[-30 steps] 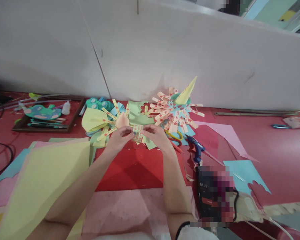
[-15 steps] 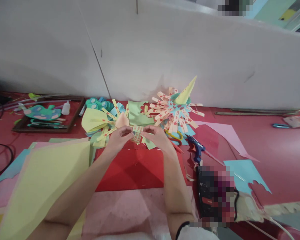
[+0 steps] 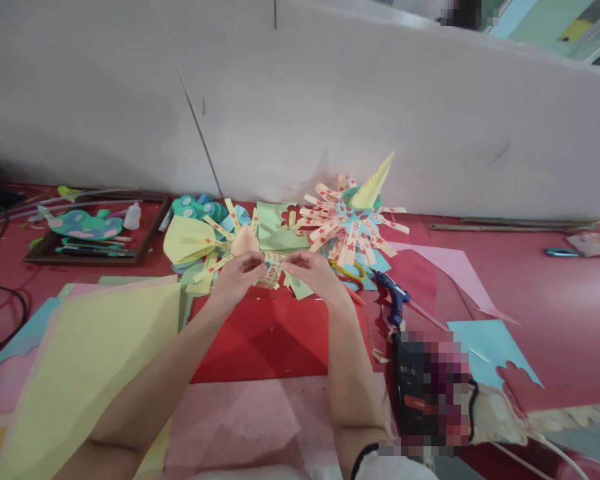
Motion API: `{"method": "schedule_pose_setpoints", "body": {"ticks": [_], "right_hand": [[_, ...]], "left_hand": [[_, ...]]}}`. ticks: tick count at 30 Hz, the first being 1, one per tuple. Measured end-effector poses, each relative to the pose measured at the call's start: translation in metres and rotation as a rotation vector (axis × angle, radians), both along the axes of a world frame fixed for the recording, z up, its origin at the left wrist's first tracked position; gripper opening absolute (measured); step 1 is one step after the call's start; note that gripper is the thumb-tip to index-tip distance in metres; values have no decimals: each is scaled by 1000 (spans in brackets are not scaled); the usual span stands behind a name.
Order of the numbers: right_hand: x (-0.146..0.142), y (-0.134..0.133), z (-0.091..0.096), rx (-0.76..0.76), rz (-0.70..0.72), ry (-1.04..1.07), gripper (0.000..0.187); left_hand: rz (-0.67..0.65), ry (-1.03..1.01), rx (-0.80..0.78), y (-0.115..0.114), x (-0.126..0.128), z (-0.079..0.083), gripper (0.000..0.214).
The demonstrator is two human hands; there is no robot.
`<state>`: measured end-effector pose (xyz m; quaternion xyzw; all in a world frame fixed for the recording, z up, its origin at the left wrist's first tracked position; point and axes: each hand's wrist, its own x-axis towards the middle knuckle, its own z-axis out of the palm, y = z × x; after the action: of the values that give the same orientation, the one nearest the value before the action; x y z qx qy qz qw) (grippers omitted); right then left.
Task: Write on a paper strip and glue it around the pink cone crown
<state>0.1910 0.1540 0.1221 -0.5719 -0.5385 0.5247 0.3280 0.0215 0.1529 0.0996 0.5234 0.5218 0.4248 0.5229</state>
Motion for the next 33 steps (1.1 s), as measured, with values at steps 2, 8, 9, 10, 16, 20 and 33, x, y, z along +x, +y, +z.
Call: {"method": "schedule_pose_setpoints", "body": {"ticks": [2, 8, 9, 10, 16, 20, 33], "right_hand": [[-1, 0, 0, -11, -4, -8, 21], [-1, 1, -3, -42, 12, 4, 23], [-1, 1, -3, -45, 12, 10, 23], [-1, 1, -3, -43, 11, 13, 24], [1, 1, -4, 14, 35, -10, 22], [2, 2, -6, 39, 41, -32, 22], [5, 2, -7, 35, 3, -55, 20]], "left_hand": [[4, 9, 2, 0, 0, 1, 15], [-1, -3, -5, 0, 0, -2, 16], [-3, -4, -3, 0, 0, -3, 16], [-5, -4, 3, 0, 0, -4, 16], [-12, -13, 21, 1, 0, -6, 15], [-14, -12, 10, 1, 0, -5, 14], [-40, 105, 26, 0, -2, -3, 14]]}}
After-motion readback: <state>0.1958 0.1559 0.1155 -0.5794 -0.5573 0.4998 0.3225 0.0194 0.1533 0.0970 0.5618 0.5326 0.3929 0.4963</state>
